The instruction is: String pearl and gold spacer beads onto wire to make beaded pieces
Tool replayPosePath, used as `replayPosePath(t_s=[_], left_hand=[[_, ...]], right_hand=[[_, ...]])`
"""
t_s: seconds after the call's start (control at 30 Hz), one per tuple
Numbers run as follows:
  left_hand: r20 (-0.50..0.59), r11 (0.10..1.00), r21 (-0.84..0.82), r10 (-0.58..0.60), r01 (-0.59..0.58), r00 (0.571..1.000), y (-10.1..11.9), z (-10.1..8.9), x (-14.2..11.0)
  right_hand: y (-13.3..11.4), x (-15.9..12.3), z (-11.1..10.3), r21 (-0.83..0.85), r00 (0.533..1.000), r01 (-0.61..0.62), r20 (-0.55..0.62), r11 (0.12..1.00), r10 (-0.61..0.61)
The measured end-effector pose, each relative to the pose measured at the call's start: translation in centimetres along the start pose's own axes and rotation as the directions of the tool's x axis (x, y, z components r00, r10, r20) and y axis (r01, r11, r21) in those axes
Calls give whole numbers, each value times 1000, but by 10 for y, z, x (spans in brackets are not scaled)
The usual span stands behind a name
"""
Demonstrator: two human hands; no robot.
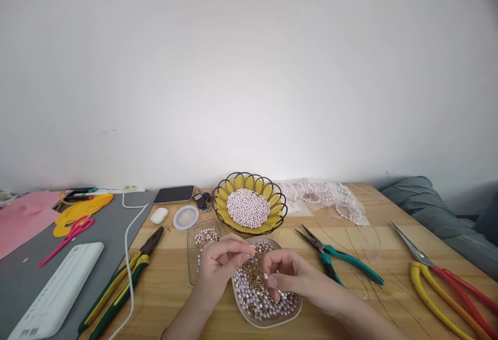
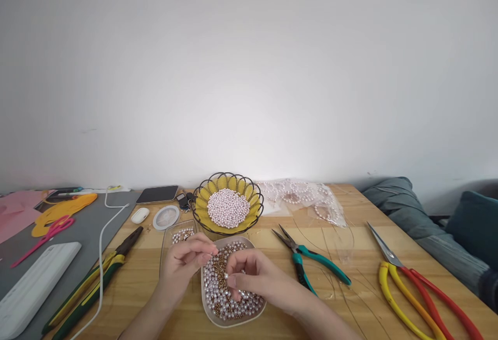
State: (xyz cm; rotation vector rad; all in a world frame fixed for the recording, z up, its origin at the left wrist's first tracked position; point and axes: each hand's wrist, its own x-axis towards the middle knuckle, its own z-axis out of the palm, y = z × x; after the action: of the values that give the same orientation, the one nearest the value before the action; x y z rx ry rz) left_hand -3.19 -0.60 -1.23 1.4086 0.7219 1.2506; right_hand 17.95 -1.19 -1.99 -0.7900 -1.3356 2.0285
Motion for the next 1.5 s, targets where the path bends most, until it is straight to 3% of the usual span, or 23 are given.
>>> replayPosePath(t_s=[0.47, 0.63, 0.77, 0.87, 0.93, 1.1, 1.33, 1.5], left_hand=[[12, 999, 20, 36, -37, 999, 1, -1, 0], [2, 965, 167, 207, -204, 978, 3, 1, 3], [129, 831, 372, 394, -413, 910, 8, -1, 7], [203, 754, 426, 459, -500, 865, 12, -4, 9], [196, 757, 443, 441, -480, 876, 13, -6, 9], [88, 848, 439, 287, -296, 954, 11, -6, 5], [152, 844, 390, 337, -369, 929, 13, -6, 5], [227, 853, 418, 237, -314, 945, 15, -13, 5]], right_hand=[[-1, 1, 0, 7, 1000, -5, -17, 1000, 5], [-2, 1, 1, 23, 1000, -12, -13, 1000, 12], [-3, 1, 1, 77, 999, -31, 7, 997, 31], [-3, 1, 0, 127, 998, -58, 8, 990, 58], [-2, 1, -1, 151, 998, -64, 0, 986, 65], [-1, 0, -2, 166, 998, -64, 12, 984, 63], [-3, 0, -1, 155, 997, -76, 2, 985, 76], [-4, 0, -2, 155, 997, -76, -9, 985, 78]])
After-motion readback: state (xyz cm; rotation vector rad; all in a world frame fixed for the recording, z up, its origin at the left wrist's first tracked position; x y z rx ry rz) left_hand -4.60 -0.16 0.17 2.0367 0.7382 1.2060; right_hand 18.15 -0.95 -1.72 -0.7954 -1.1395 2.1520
